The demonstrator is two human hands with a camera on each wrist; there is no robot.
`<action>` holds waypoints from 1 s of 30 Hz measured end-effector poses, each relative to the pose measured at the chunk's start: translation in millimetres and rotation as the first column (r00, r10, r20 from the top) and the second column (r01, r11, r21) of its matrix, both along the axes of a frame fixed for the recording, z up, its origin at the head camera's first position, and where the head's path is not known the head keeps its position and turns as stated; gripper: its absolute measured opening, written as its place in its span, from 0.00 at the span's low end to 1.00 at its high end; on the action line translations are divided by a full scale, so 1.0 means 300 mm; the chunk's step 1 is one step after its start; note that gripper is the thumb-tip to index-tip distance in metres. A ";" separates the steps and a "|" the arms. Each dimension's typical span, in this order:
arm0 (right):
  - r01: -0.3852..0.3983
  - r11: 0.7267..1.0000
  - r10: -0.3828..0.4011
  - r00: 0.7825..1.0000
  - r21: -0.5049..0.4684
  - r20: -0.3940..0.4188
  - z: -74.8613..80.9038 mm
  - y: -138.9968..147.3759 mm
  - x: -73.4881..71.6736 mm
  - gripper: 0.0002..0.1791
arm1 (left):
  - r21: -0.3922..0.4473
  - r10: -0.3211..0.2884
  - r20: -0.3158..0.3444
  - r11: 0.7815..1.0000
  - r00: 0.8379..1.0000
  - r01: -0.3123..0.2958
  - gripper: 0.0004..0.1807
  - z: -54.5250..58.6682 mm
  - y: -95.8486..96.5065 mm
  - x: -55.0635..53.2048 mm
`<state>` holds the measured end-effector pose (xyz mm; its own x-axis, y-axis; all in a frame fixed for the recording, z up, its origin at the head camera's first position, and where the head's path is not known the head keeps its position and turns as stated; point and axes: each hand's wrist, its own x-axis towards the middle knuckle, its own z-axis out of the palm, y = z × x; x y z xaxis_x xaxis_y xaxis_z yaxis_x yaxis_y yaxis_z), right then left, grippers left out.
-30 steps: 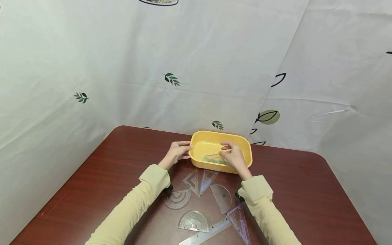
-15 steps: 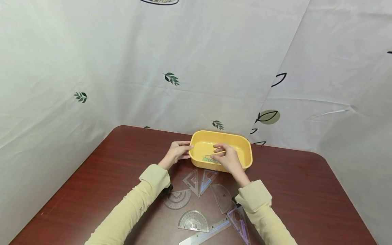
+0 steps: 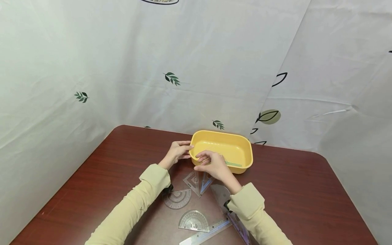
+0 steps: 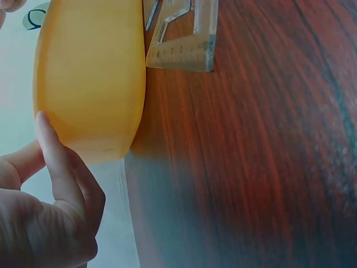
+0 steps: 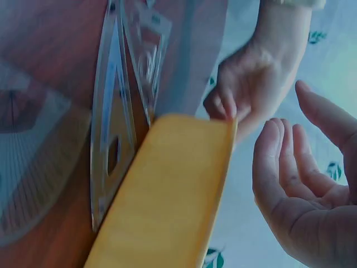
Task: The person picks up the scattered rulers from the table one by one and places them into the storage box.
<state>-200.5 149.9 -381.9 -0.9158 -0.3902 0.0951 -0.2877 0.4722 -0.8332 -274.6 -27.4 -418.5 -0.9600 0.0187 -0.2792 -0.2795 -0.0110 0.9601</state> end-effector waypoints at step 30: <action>-0.221 0.950 0.202 0.973 0.219 0.108 -0.127 -0.162 0.103 0.22 | -0.001 0.004 0.016 1.000 1.000 -0.004 0.21 0.002 -0.004 0.003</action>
<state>-169.6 101.3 -420.1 -0.8107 -0.5782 -0.0919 -0.3362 0.5883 -0.7354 -273.8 -28.7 -417.8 -0.9555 0.0149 -0.2945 -0.2947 -0.0109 0.9555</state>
